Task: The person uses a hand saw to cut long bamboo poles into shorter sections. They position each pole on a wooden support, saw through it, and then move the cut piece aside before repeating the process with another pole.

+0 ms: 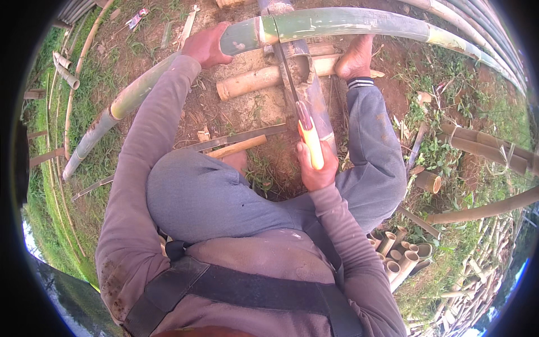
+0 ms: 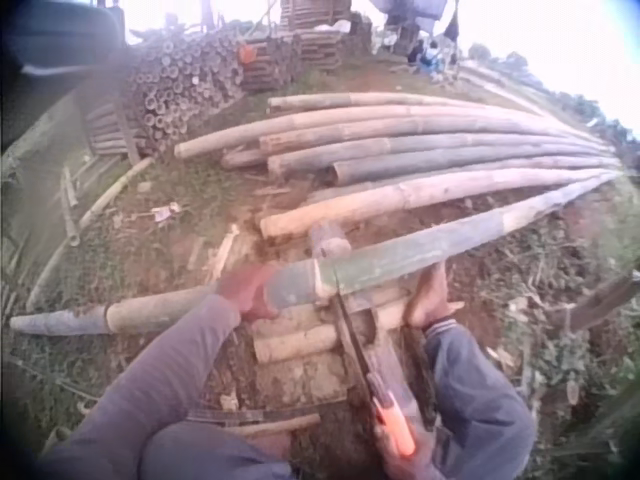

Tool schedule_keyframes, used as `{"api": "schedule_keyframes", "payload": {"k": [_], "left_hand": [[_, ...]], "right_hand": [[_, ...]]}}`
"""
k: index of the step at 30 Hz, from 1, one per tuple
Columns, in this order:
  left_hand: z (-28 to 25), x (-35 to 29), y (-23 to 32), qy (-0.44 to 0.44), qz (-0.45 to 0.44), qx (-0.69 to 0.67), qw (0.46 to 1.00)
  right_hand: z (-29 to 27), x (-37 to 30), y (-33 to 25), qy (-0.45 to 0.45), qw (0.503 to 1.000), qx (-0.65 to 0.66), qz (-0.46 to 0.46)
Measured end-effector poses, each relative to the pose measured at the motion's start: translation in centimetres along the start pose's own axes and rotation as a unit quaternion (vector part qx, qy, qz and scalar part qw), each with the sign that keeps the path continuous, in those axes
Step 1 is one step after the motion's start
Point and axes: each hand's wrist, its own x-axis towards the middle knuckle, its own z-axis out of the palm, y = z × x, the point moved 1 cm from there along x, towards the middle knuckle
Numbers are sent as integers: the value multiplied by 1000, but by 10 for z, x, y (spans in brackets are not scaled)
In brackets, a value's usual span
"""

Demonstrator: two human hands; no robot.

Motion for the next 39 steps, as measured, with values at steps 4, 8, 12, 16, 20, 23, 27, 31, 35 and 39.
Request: {"api": "schedule_keyframes", "payload": {"k": [4, 8, 12, 16, 20, 23, 27, 31, 35, 39], "left_hand": [[-7, 3, 17, -27, -6, 12, 1000], [1, 5, 15, -10, 1, 8, 1000], [-7, 3, 8, -8, -13, 4, 1000], [-1, 3, 14, -10, -19, 9, 1000], [1, 1, 14, 13, -5, 5, 1000], [-1, -6, 18, 1, -13, 0, 1000], [9, -15, 17, 11, 4, -12, 1000], [4, -10, 14, 7, -1, -15, 1000], [9, -14, 11, 36, 0, 4, 999], [10, -8, 9, 22, 6, -2, 1000]], "right_hand": [[-15, -14, -4, 16, 997, -67, -25], [32, 67, -8, 33, 998, -25, -38], [-7, -3, -21, -10, 1000, 16, 19], [-26, -21, -19, -3, 995, -82, -53], [22, 63, -16, 4, 999, -41, -14], [22, 57, -22, 0, 999, -41, -18], [23, 54, -22, -7, 997, -49, -63], [32, 51, -22, 4, 997, -56, -52], [-12, 6, -23, -11, 994, -67, -88], [13, 47, -26, -4, 993, -104, -60]]}}
